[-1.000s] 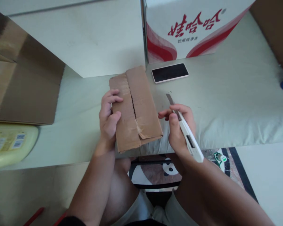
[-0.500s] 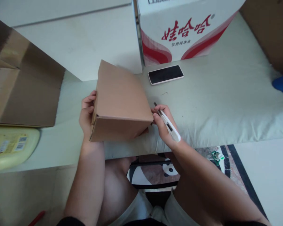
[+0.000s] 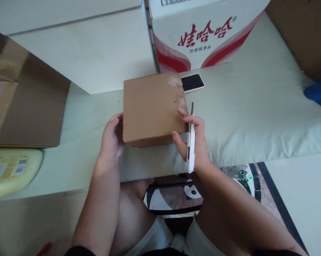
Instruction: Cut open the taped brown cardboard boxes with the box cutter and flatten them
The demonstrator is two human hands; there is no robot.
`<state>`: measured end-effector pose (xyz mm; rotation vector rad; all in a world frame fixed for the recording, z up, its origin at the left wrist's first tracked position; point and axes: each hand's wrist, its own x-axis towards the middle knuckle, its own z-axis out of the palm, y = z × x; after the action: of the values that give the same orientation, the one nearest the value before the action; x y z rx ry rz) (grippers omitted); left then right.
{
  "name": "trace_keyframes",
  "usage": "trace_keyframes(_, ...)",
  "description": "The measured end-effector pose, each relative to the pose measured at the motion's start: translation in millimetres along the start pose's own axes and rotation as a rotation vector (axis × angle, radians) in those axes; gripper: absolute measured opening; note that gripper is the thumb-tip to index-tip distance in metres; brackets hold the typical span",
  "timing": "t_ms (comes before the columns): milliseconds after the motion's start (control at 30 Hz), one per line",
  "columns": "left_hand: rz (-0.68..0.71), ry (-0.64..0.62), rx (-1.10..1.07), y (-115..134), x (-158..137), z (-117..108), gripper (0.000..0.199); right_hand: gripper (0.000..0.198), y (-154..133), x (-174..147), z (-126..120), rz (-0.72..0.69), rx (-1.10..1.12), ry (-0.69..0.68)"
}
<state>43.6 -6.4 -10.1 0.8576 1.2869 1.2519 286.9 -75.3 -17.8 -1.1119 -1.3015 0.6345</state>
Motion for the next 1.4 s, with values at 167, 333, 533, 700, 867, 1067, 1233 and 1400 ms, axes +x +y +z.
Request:
trace_keyframes(167, -0.021, -0.032, 0.067, -6, 3, 0, 0.039, 0.037, 4, -1, 0, -0.023, -0.002, -0.061)
trace_keyframes(333, 0.062, -0.051, 0.130, -12, 5, -3, 0.045, 0.041, 15, -1, 1, -0.008, 0.059, -0.124)
trace_keyframes(533, 0.214, -0.023, 0.066, -8, 2, -4, 0.049, 0.046, 17, 0, 2, -0.041, 0.097, -0.149)
trace_keyframes(700, 0.243, -0.030, 0.042, -4, -1, -1, 0.049, 0.049, 21, 1, 2, -0.055, 0.118, -0.176)
trace_keyframes(867, 0.207, -0.052, 0.071, -5, 0, -1, 0.049, 0.050, 23, 2, 2, -0.051, 0.102, -0.190)
trace_keyframes(1067, 0.219, -0.050, 0.243, -9, 4, -3, 0.033, 0.051, 22, 2, 1, -0.020, 0.058, -0.192)
trace_keyframes(1233, 0.167, -0.058, 0.216, -11, 6, -2, 0.029, 0.049, 21, 1, 2, -0.017, 0.079, -0.185)
trace_keyframes(1400, 0.191, 0.010, 0.091, -14, 5, -1, 0.043, 0.049, 20, 0, 2, -0.046, 0.086, -0.186)
